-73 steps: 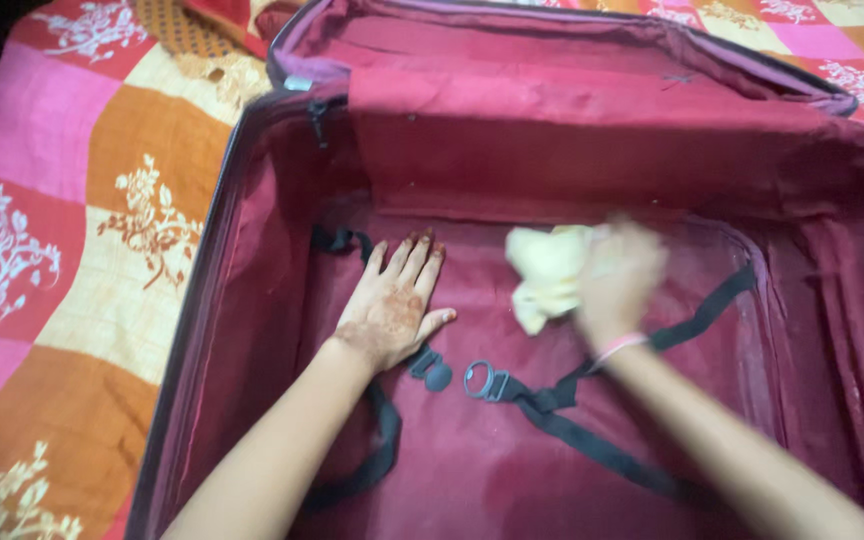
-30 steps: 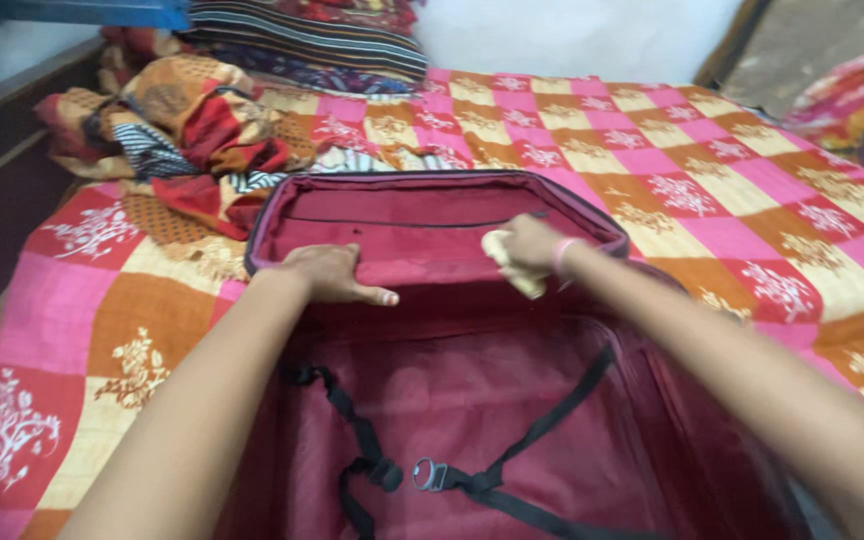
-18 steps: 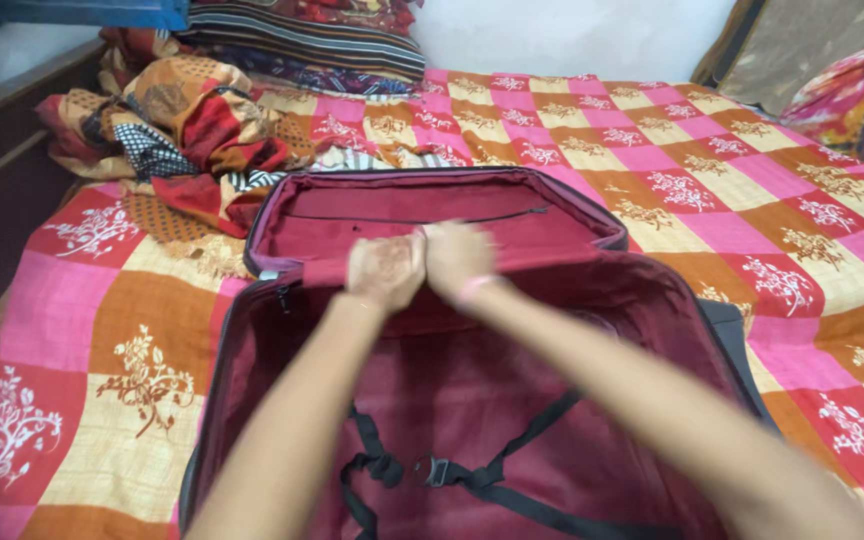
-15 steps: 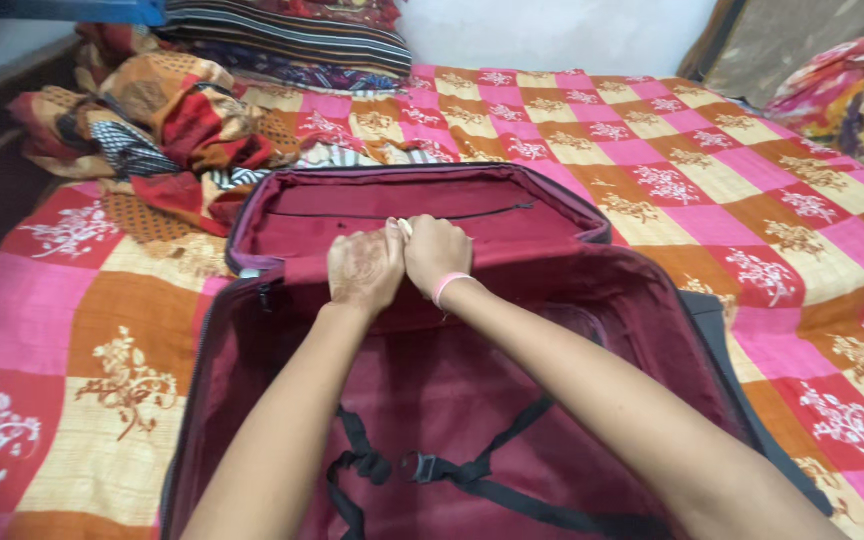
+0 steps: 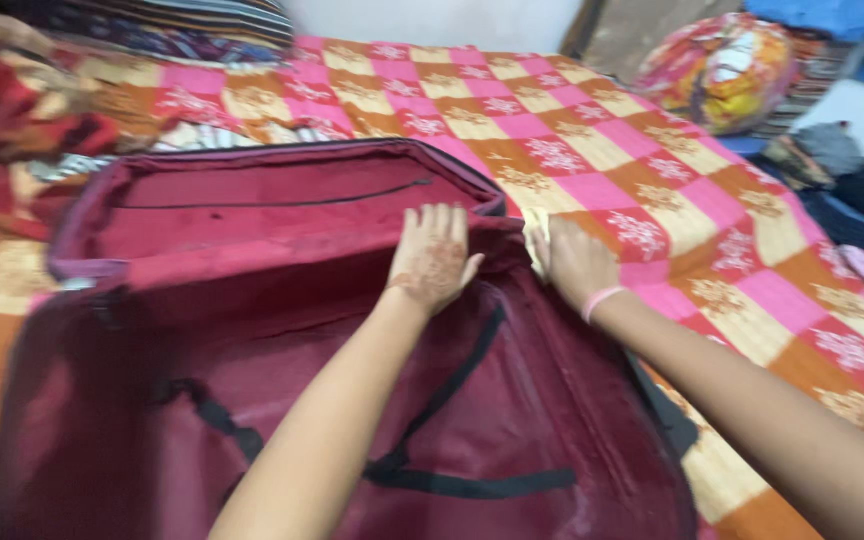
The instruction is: The person wipes the interior and exterior of a purple suitcase with a cloth, then opens it and places folded clothes inside. The suitcase is cleaned thoroughly before packing begins.
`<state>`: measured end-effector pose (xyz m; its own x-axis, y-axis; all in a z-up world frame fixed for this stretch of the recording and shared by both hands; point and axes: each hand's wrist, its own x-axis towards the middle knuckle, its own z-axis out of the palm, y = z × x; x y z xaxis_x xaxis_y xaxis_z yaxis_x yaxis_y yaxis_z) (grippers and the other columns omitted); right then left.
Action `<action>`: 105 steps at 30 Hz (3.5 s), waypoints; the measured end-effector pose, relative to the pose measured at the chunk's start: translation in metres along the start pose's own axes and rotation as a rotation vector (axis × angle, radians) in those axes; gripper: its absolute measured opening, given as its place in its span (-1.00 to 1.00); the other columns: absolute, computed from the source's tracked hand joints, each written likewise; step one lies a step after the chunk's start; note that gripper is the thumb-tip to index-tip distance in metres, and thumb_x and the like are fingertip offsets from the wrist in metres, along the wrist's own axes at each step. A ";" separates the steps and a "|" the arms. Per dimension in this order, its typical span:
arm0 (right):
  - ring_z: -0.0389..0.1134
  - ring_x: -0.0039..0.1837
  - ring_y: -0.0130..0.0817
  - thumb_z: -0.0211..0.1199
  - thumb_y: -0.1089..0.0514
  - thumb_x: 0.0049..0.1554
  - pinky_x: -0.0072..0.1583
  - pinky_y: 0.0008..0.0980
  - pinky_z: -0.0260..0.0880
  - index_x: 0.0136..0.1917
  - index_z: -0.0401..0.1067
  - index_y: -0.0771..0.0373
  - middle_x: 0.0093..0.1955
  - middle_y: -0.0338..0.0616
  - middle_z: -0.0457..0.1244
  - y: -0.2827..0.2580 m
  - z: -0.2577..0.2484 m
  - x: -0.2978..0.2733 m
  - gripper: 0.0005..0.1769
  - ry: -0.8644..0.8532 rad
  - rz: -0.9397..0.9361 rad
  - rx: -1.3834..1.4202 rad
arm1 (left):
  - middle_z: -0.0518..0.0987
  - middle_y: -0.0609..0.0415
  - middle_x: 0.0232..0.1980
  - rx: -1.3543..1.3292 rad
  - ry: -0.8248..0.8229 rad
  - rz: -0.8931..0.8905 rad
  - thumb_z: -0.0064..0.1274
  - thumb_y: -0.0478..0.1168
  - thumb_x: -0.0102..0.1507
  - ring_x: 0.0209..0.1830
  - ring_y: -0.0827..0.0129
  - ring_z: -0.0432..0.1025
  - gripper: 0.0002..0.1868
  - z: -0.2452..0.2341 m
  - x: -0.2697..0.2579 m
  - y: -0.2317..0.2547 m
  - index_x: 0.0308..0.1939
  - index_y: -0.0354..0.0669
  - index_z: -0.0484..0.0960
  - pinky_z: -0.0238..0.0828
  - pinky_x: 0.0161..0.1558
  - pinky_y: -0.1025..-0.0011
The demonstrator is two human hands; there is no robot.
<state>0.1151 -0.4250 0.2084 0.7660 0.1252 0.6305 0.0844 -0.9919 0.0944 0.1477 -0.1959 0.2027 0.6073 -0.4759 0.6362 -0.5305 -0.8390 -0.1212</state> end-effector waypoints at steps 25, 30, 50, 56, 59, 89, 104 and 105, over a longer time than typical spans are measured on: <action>0.24 0.33 0.40 0.17 0.33 0.03 0.36 0.03 0.28 0.29 0.19 0.66 0.29 0.54 0.17 0.017 -0.024 -0.110 -0.42 -0.013 -0.017 0.143 | 0.33 -0.25 0.38 -0.152 -0.112 0.481 0.12 -0.01 0.17 0.56 -0.15 0.04 -0.27 0.026 0.011 0.138 0.32 -0.35 0.35 -0.18 0.53 -0.11; 0.24 0.35 0.36 0.10 0.34 0.10 0.37 0.01 0.28 0.42 0.15 0.57 0.37 0.47 0.17 0.010 -0.065 -0.193 -0.37 -0.172 0.232 0.339 | 0.35 -0.26 0.36 -0.166 -0.087 0.583 0.15 0.02 0.04 0.49 -0.07 0.11 -0.18 -0.002 -0.040 0.186 0.29 -0.38 0.38 -0.16 0.47 -0.14; 0.00 0.58 0.35 0.02 0.37 0.08 0.57 -0.07 0.04 0.42 0.04 0.75 0.55 0.62 -0.04 0.038 -0.057 -0.189 -0.33 -0.144 -0.191 -0.009 | 0.09 -0.20 0.56 -0.319 -0.246 0.343 0.04 0.04 0.16 0.61 0.02 -0.10 -0.10 0.003 -0.047 0.200 0.47 -0.38 0.14 -0.21 0.48 -0.07; -0.05 0.57 0.36 0.06 0.37 0.01 0.53 -0.10 0.00 0.49 -0.04 0.76 0.55 0.69 -0.14 0.024 -0.107 -0.268 -0.18 -0.241 -0.038 0.247 | 0.21 -0.36 0.50 -0.625 -0.298 0.390 0.04 0.01 0.06 0.59 -0.07 0.00 -0.07 -0.023 -0.097 0.242 0.41 -0.51 0.22 -0.16 0.56 0.19; -0.10 0.55 0.41 0.28 0.23 -0.19 0.51 -0.04 -0.07 0.39 0.03 0.70 0.48 0.66 -0.12 0.022 -0.122 -0.285 -0.04 -0.317 -0.048 0.250 | 0.30 -0.32 0.48 -0.668 -0.356 0.334 -0.07 -0.04 0.08 0.60 -0.01 0.10 -0.16 -0.018 -0.114 0.263 0.40 -0.45 0.29 -0.13 0.60 0.22; 0.34 0.25 0.18 0.13 0.36 0.03 0.47 0.08 0.18 0.11 0.36 0.49 0.12 0.30 0.31 -0.110 -0.151 -0.345 -0.66 -0.095 -0.327 0.453 | 0.67 -0.06 -0.22 -0.568 -0.277 0.234 0.28 0.02 0.06 -0.24 0.10 0.60 -0.60 -0.108 -0.282 0.192 -0.20 -0.17 0.64 0.52 -0.23 0.17; 0.32 0.02 0.24 0.21 0.35 -0.03 0.30 0.05 0.31 -0.11 0.34 0.41 -0.16 0.23 0.26 -0.283 -0.168 -0.330 -0.82 -0.128 -0.413 0.630 | 0.64 -0.18 -0.04 -0.223 -0.471 0.249 0.23 0.10 0.02 0.09 0.05 0.50 -0.52 -0.192 -0.383 0.053 -0.22 -0.22 0.65 0.32 0.20 0.09; 0.32 0.02 0.24 0.21 0.35 -0.06 0.28 0.05 0.31 -0.11 0.34 0.42 -0.16 0.23 0.26 -0.294 -0.170 -0.327 -0.79 -0.106 -0.433 0.648 | 0.63 -0.20 0.03 -0.223 -0.430 0.248 0.22 0.11 0.00 0.15 0.05 0.47 -0.48 -0.197 -0.391 0.047 -0.19 -0.24 0.66 0.28 0.24 0.06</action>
<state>-0.2687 -0.1713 0.1056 0.6338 0.5334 0.5602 0.7193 -0.6727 -0.1733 -0.2309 0.0030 0.0987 0.6105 -0.7565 0.2345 -0.7726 -0.6340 -0.0339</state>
